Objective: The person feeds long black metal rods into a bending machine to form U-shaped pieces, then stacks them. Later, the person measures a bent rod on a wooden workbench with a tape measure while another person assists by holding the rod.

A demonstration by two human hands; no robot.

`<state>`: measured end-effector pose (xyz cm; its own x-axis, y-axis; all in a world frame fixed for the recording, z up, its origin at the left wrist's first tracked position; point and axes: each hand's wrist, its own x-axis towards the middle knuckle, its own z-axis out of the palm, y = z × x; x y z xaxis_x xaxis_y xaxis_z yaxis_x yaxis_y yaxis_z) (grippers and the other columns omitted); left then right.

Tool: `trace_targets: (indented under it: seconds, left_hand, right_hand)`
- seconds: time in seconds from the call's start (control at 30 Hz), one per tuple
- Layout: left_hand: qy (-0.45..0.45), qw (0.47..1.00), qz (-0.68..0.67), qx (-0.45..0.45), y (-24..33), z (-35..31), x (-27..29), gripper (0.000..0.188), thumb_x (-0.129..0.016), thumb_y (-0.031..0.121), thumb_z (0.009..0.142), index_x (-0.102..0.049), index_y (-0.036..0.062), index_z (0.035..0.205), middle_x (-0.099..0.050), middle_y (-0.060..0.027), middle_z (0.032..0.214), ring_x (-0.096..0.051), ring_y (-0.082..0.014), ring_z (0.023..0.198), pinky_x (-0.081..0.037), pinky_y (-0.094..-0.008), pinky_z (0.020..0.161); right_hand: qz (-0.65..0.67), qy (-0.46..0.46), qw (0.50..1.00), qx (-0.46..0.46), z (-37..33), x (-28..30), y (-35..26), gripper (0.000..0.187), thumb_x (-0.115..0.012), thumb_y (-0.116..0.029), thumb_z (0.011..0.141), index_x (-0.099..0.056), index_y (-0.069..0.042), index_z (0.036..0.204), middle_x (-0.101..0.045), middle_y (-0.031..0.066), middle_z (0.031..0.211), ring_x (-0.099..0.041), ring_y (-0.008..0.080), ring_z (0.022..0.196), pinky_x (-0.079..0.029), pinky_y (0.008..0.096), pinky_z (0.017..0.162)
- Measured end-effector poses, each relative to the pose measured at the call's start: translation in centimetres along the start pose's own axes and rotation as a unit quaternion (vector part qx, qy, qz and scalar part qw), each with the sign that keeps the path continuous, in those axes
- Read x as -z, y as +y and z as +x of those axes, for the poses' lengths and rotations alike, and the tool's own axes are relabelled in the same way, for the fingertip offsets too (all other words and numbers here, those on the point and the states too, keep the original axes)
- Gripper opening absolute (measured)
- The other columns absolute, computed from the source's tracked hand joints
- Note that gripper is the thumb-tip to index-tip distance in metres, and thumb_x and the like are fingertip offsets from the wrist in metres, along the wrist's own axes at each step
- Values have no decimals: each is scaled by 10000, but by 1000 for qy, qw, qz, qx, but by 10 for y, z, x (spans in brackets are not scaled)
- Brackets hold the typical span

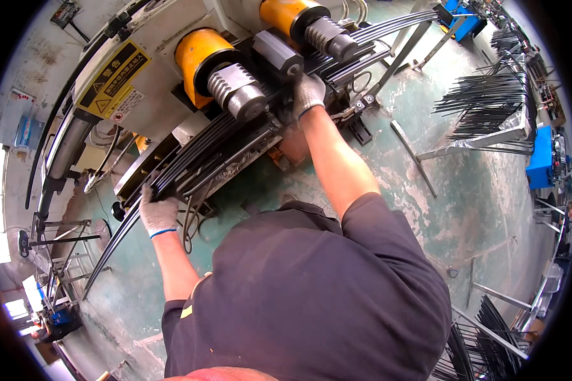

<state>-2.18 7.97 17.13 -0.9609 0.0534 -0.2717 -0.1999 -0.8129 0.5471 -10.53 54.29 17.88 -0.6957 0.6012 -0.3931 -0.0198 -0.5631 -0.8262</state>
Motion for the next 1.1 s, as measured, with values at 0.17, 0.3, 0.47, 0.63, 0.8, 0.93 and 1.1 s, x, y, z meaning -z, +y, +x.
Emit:
trace_targets:
  seconds: [0.17,0.3,0.47,0.63,0.8,0.93,1.1]
  left_hand:
    - [138,976,-90,-145,67,7,72,376,-582,242,1085,-676,-7,1350,-706,-161,1379,-633,-345,1315,-440,-526,1217]
    - [206,964,-58,-157,52,8,58,371,-559,209,1099,-657,0,1390,-689,-156,1416,-628,-332,1332,-435,-499,1228]
    - [129,989,-34,-66,-2,4,21,384,-576,217,1106,-631,0,1417,-697,-131,1392,-626,-291,1298,-418,-423,1217]
    - [163,973,-100,-131,1,4,-7,420,-575,330,1091,-659,4,1342,-712,-151,1353,-636,-349,1290,-443,-533,1198]
    - [229,938,-136,-222,65,-2,78,452,-410,337,1149,-665,-1,1307,-735,-171,1264,-681,-357,1229,-504,-544,1155]
    - [248,941,-80,-215,27,3,33,298,-565,194,1100,-666,0,1302,-739,-133,1265,-688,-315,1212,-524,-490,1149]
    - [262,949,-93,-147,-19,5,-27,359,-664,225,1057,-642,13,1346,-713,-112,1327,-636,-311,1281,-452,-470,1211]
  right_hand:
    - [83,-20,996,38,11,6,12,167,-768,-154,927,-729,-32,1034,-708,58,902,-656,185,766,-525,354,672]
    - [40,-21,996,71,11,6,11,255,-776,-252,968,-721,-9,1022,-692,44,881,-605,153,756,-493,337,674]
    - [-107,-34,987,113,24,28,28,483,-749,-468,1003,-705,12,1032,-643,30,873,-555,142,800,-475,361,702]
    - [-457,-67,798,387,31,93,44,542,-622,-144,969,-547,-24,1493,-636,150,1397,-594,274,1260,-485,363,1068]
    - [-931,-61,204,298,20,136,45,644,-462,-226,1028,-389,-120,1660,-348,61,1737,-267,213,1618,-261,343,1293]
    - [-963,-97,26,251,28,170,55,665,-438,-319,1055,-323,-164,1691,-268,26,1773,-202,238,1641,-179,365,1326]
    - [-959,-77,24,271,50,195,93,698,-520,-284,1020,-342,-172,1685,-258,20,1773,-210,227,1635,-205,370,1316]
